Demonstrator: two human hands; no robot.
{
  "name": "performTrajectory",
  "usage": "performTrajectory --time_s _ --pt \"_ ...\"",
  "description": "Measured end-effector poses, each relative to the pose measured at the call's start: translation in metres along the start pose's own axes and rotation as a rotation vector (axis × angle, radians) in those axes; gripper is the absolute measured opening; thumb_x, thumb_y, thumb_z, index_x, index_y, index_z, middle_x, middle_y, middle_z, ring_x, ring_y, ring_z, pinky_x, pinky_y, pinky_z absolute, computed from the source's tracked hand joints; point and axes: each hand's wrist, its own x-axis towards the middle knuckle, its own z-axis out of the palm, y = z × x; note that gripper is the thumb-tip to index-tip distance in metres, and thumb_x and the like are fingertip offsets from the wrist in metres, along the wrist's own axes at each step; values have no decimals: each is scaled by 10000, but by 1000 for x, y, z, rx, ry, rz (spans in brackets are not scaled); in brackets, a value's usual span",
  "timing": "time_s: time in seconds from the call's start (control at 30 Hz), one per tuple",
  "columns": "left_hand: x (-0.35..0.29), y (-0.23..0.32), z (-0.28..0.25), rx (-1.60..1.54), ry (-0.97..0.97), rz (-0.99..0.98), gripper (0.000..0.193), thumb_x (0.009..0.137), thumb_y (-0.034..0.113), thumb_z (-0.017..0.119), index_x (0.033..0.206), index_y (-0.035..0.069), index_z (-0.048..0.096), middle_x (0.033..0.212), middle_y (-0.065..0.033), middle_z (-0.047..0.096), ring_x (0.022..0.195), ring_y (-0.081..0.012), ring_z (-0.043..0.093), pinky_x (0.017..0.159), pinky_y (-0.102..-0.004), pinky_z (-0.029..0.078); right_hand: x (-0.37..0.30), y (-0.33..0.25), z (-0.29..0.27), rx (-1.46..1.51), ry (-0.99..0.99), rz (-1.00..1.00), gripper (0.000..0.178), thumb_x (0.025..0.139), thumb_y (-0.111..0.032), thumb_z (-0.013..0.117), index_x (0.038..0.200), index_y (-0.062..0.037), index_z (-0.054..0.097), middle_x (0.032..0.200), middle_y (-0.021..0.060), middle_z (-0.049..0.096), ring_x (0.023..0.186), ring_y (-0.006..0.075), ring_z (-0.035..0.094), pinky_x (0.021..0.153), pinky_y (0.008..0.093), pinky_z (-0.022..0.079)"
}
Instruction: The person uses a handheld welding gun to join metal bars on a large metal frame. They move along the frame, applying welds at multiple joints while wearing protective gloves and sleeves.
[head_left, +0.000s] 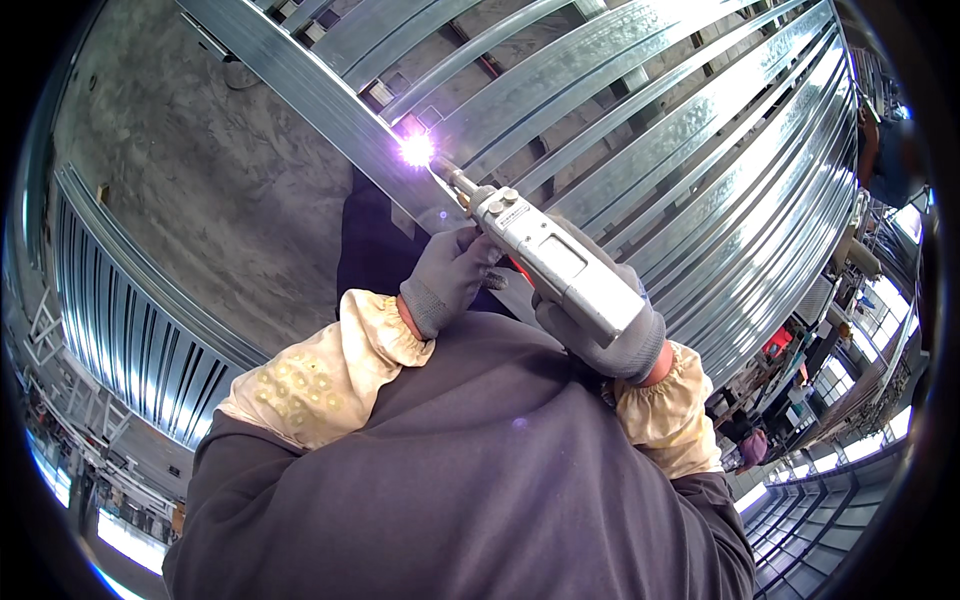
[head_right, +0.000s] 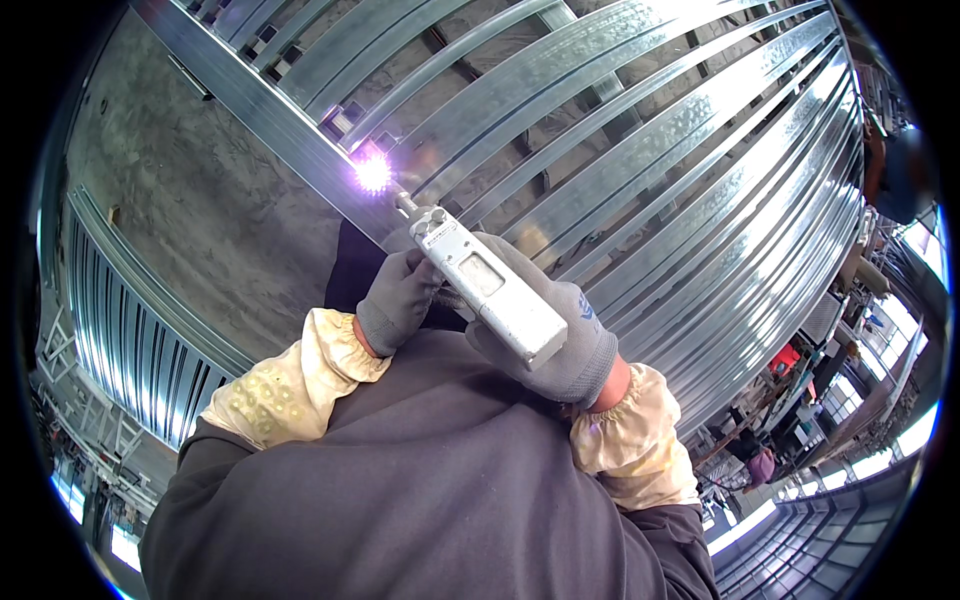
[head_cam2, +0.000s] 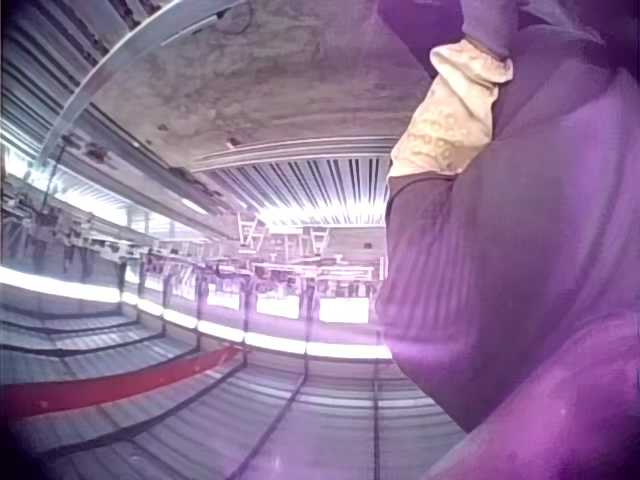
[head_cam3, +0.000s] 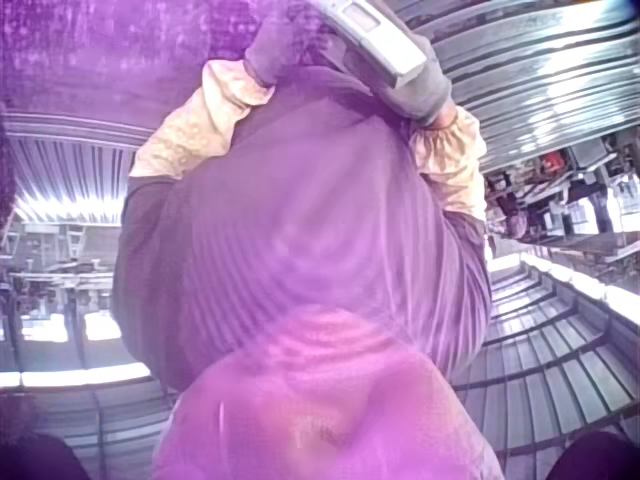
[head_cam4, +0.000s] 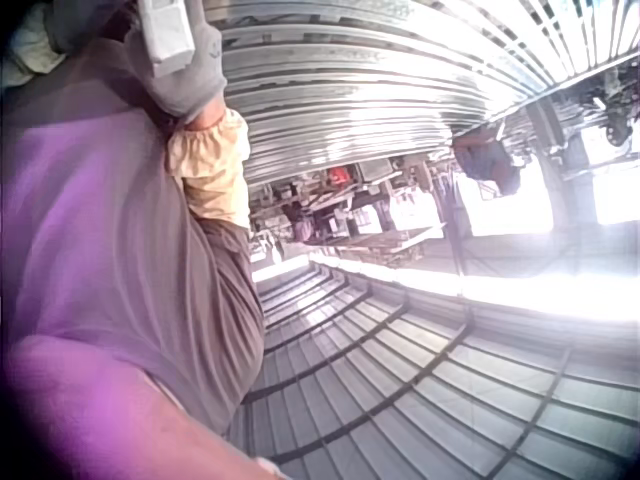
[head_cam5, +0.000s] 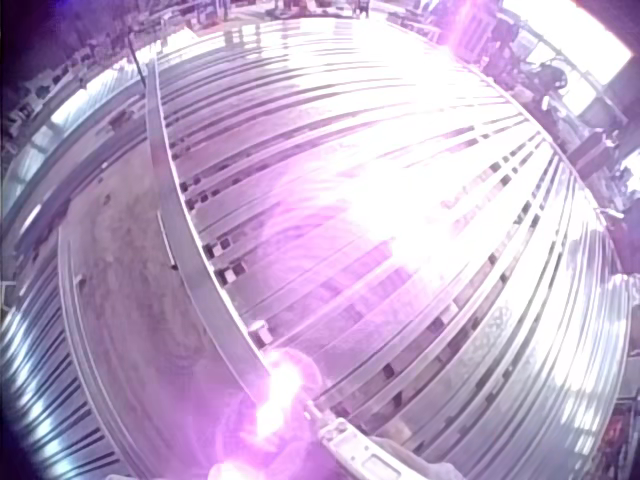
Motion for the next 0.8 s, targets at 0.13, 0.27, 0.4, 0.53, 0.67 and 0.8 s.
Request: performTrajectory --time_s 0.13,0.27,0.4,0.53,0.67,0.8 --pt "0 -1 0 -29 -5 -11 457 1045 435 613 1164 -4 652 960 -11 652 808 -71 599 710 -242 518 1 -6 0 0 0 64 562 880 -9 682 1411 65 515 896 95 691 734 185 673 674 309 540" --pt "0 0 2 -67 -1 -7 413 1053 410 609 1120 5 654 886 22 588 770 -56 561 684 -227 496 2 -6 2 30 24 46 586 882 -12 681 1433 64 496 896 87 693 738 170 672 680 297 540" --pt "1 2 2 -35 6 -6 367 1066 348 593 1134 -7 658 881 30 589 764 -47 542 695 -223 478 0 0 2 48 -1 48 614 886 -5 676 1459 62 467 892 78 697 746 148 675 683 289 544" --pt "0 3 4 8 19 10 385 1060 366 595 1134 -6 663 890 21 605 788 -53 561 716 -227 495 1 -2 0 33 -28 69 630 887 -8 679 1470 62 453 895 78 698 749 144 674 682 289 546" --pt "1 -3 -3 34 -11 13 480 1040 441 610 1193 -13 649 1011 -40 688 847 -81 628 715 -240 532 -1 3 4 51 26 30 542 893 -19 676 1405 58 514 878 80 690 726 164 667 660 301 539" --pt "1 -2 -1 -2 -12 16 530 1036 479 607 1222 -16 633 1012 -45 690 871 -94 651 715 -246 551 -1 5 -2 7 -59 88 719 855 -98 727 1503 -26 425 1080 142 723 904 286 745 775 345 581"
